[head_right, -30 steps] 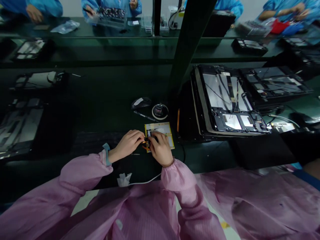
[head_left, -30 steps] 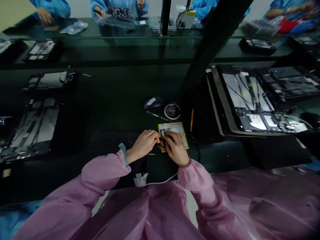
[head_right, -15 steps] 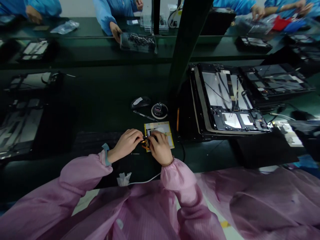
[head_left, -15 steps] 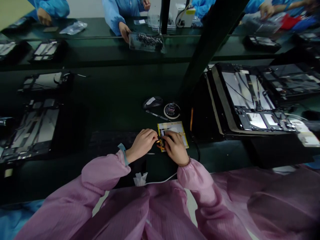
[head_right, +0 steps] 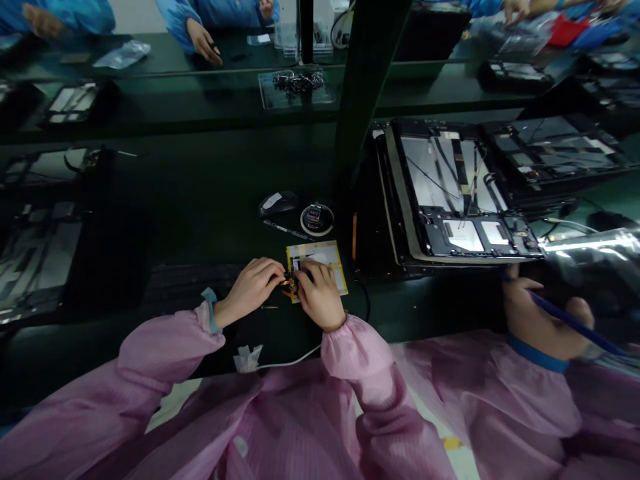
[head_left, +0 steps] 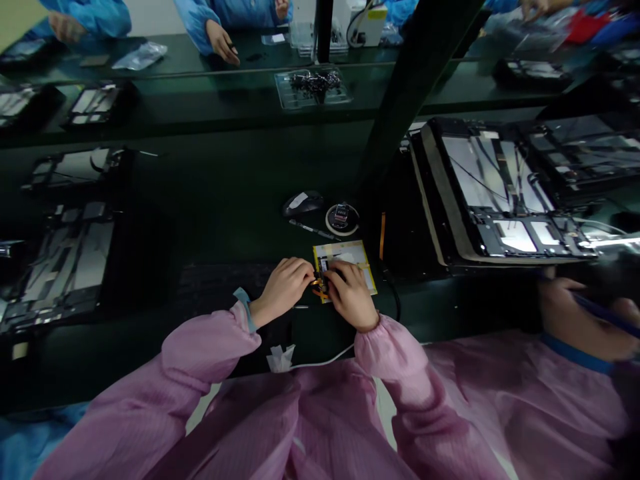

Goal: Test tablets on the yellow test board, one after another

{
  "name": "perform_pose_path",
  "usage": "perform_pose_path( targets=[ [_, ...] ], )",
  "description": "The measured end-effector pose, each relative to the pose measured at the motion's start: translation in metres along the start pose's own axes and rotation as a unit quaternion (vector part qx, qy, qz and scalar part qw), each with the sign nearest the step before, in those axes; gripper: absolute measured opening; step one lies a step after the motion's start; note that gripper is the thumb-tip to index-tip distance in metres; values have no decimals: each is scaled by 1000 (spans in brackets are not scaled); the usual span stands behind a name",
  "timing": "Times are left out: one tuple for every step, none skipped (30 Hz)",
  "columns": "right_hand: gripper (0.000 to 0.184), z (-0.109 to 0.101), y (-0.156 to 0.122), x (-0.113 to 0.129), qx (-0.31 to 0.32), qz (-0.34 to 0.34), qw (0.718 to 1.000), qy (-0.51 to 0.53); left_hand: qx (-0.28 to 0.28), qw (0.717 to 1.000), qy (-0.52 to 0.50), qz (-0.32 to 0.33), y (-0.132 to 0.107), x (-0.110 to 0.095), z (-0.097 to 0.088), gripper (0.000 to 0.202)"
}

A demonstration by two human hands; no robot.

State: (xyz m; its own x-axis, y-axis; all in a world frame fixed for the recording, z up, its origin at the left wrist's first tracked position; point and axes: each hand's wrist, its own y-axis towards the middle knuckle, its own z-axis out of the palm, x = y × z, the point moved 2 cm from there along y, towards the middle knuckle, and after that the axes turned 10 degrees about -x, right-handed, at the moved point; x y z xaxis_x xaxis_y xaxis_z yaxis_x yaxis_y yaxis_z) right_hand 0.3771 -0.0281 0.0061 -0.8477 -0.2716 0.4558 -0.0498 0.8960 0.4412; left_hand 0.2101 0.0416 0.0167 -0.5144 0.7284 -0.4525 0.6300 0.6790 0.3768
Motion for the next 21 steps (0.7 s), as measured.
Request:
perform_pose_path(
  targets=[
    [28,0,0,0,0,0,1000,-1,1,1000,0,0,0,0,0,8],
    [28,0,0,0,1,0,1000,-2,1,1000,-1,-1,0,0,0,8],
    [28,0,0,0,1,0,1000,-3,0,1000,-2,-2,0,-1,0,8],
    [28,0,0,0,2,0,1000,-4,-3,1000,-4,-4,0,-1,1,8],
    [28,0,0,0,2,0,1000,-5,-7,1000,-7,-5,0,-1,1,8],
    [28,0,0,0,2,0,1000,-6,-12,1000,-10,-4,0,-1,1,8],
    [28,0,0,0,2,1,1000,-7,-17,1000,-12,-2,0,-1,1,9],
    [28,0,0,0,1,1,1000,-7,-22,1000,-13,-1,0,-2,1,9],
    [28,0,0,0,1,2,1000,-6,-26,1000,-13,1,0,-2,1,10],
    [28,0,1,0,-1,2,1000,-5,-29,1000,-11,3,0,-3,1,11],
    [28,-1,1,0,-3,2,1000,-2,-29,1000,-8,4,1,-4,1,11],
    [28,-1,1,0,-4,1,1000,3,-29,1000,-4,5,1,-4,1,11],
    [29,-1,1,0,-4,0,1000,7,-28,1000,0,7,1,-5,1,11],
    [29,-2,1,0,-4,-1,1000,13,-27,1000,3,9,1,-5,2,12],
    [29,-2,1,0,-3,-3,1000,18,-25,1000,4,11,1,-6,2,12],
    [30,-2,1,1,-2,-5,1000,22,-24,1000,4,11,1,-6,2,13],
    [30,-3,1,1,-1,-7,1000,25,-24,1000,3,12,1,-6,3,13],
    [30,-3,1,1,0,-8,1000,27,-25,1000,1,13,1,-5,3,14],
    [30,-4,1,1,0,-10,1000,28,-25,1000,0,15,0,-5,3,14],
    [29,-5,1,1,2,-12,1000,27,-26,1000,0,18,0,-5,3,14],
    [29,-5,1,1,4,-14,1000,24,-28,999,1,20,0,-5,4,13]
  ],
)
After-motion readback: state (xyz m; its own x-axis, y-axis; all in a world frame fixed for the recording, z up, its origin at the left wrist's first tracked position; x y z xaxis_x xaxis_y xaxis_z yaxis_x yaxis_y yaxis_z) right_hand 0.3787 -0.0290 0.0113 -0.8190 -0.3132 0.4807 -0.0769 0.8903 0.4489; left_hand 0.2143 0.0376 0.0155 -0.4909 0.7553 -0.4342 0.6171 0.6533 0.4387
